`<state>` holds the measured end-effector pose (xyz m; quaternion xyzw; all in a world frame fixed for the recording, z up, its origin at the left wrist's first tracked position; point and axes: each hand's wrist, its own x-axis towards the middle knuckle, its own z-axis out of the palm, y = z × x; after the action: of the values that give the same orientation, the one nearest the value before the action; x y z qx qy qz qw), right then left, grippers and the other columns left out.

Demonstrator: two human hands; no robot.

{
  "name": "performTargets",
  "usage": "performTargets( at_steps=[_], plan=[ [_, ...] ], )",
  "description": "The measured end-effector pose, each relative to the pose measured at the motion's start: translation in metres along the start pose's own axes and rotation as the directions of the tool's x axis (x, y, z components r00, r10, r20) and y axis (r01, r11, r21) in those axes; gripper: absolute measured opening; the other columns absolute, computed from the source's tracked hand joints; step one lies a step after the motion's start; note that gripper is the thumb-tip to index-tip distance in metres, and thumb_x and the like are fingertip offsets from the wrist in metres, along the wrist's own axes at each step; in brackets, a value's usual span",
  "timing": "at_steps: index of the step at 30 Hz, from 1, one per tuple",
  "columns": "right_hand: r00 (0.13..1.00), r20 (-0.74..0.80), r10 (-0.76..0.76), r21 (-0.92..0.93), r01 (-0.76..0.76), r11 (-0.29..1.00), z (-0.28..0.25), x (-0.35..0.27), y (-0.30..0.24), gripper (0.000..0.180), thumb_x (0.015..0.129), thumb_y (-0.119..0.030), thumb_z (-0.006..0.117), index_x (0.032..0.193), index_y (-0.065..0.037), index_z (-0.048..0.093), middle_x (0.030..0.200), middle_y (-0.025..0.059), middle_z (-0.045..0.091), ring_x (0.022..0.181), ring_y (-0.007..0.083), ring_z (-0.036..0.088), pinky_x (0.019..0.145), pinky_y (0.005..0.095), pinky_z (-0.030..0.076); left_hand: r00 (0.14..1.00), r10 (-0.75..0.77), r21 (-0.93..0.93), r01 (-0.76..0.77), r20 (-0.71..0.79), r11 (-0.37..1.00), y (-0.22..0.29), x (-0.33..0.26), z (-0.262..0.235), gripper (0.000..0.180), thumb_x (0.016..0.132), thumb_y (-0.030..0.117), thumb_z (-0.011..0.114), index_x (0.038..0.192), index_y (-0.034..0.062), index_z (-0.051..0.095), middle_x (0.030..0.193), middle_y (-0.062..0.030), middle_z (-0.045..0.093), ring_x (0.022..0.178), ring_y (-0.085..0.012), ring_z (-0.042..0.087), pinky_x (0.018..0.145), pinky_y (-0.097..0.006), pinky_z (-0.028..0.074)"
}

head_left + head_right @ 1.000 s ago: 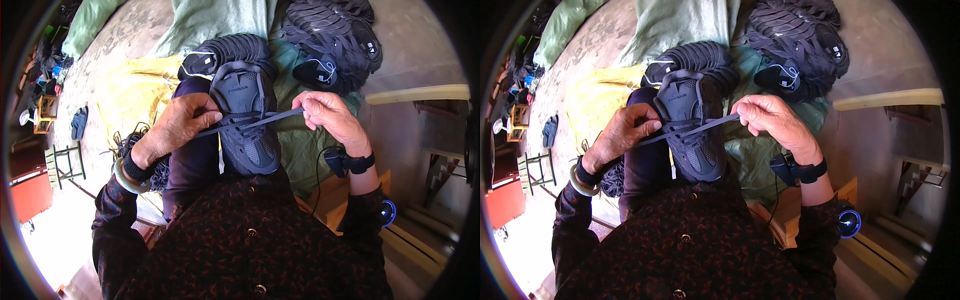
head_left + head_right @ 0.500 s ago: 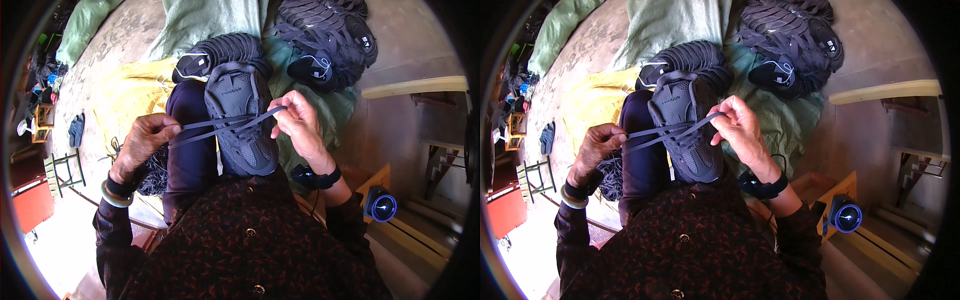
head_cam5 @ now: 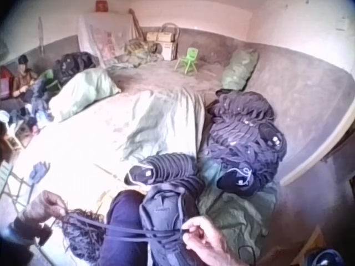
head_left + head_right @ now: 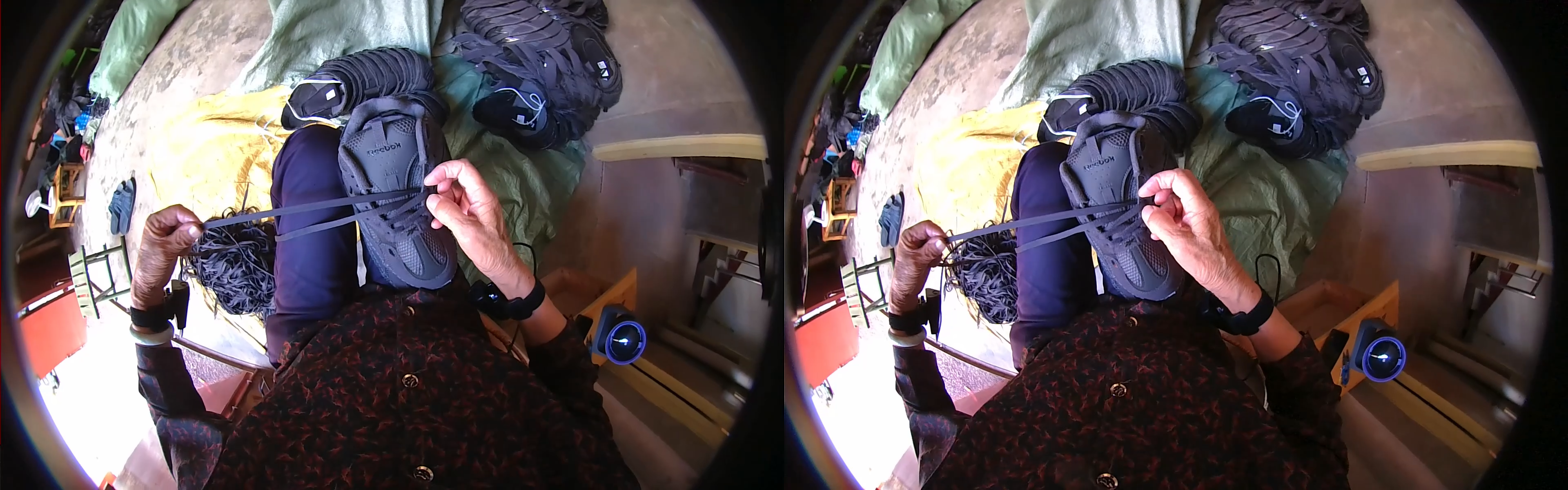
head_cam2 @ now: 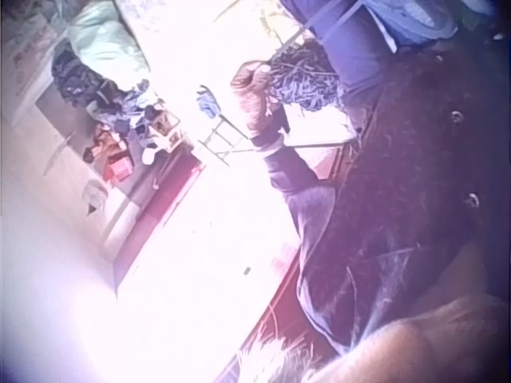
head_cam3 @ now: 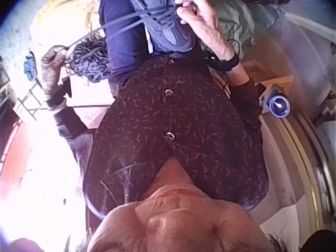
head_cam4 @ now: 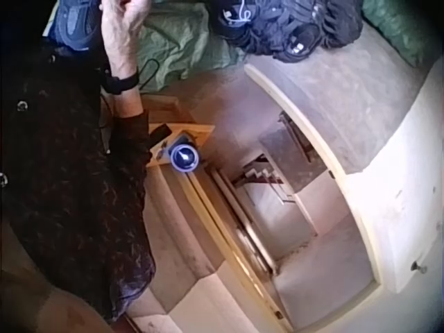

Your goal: Lacing a grey athletic shoe while sitting in a workshop.

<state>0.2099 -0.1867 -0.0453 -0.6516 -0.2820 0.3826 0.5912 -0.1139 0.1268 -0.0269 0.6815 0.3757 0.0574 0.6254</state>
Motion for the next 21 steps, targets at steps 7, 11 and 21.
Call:
performTargets(
  at_steps=[7,11,21],
  plan=[
    [1.000,0.017,-0.008,-0.059,0.008,0.998,0.005,0.000,-0.002,0.016,0.093,-0.002,0.063,0.109,-0.007,0.061,0.098,-0.0011,0.049,0.074,0.0036,0.053,0.063,0.0202,0.049,0.966,0.257,0.068,-0.256,-0.011,0.964,0.005,-0.003,-0.039,0.026,0.089,0.025,0.081,0.081,0.0087,0.063,0.074,0.0052,0.052,0.069,-0.0054,0.043,0.063,-0.024,0.034],
    [1.000,-0.009,-0.015,-0.050,0.015,0.999,0.004,0.001,0.004,0.016,0.095,-0.004,0.064,0.110,-0.007,0.061,0.098,-0.0014,0.049,0.074,0.0028,0.053,0.065,0.0203,0.051,0.874,0.473,0.355,-0.411,-0.110,0.840,0.037,0.003,-0.016,0.009,0.091,0.009,0.075,0.088,0.0052,0.068,0.075,0.0016,0.052,0.074,-0.0100,0.047,0.069,-0.027,0.040],
    [1.000,-0.013,0.024,-0.042,-0.025,0.999,0.001,0.000,-0.001,0.015,0.097,-0.007,0.065,0.111,-0.007,0.060,0.098,-0.0013,0.052,0.077,0.0022,0.054,0.067,0.0211,0.053,0.730,0.679,0.847,-0.312,-0.076,0.430,0.037,0.011,0.022,0.019,0.079,-0.006,0.077,0.092,0.0075,0.075,0.099,-0.0063,0.062,0.092,-0.0212,0.063,0.077,-0.032,0.051]
  ],
)
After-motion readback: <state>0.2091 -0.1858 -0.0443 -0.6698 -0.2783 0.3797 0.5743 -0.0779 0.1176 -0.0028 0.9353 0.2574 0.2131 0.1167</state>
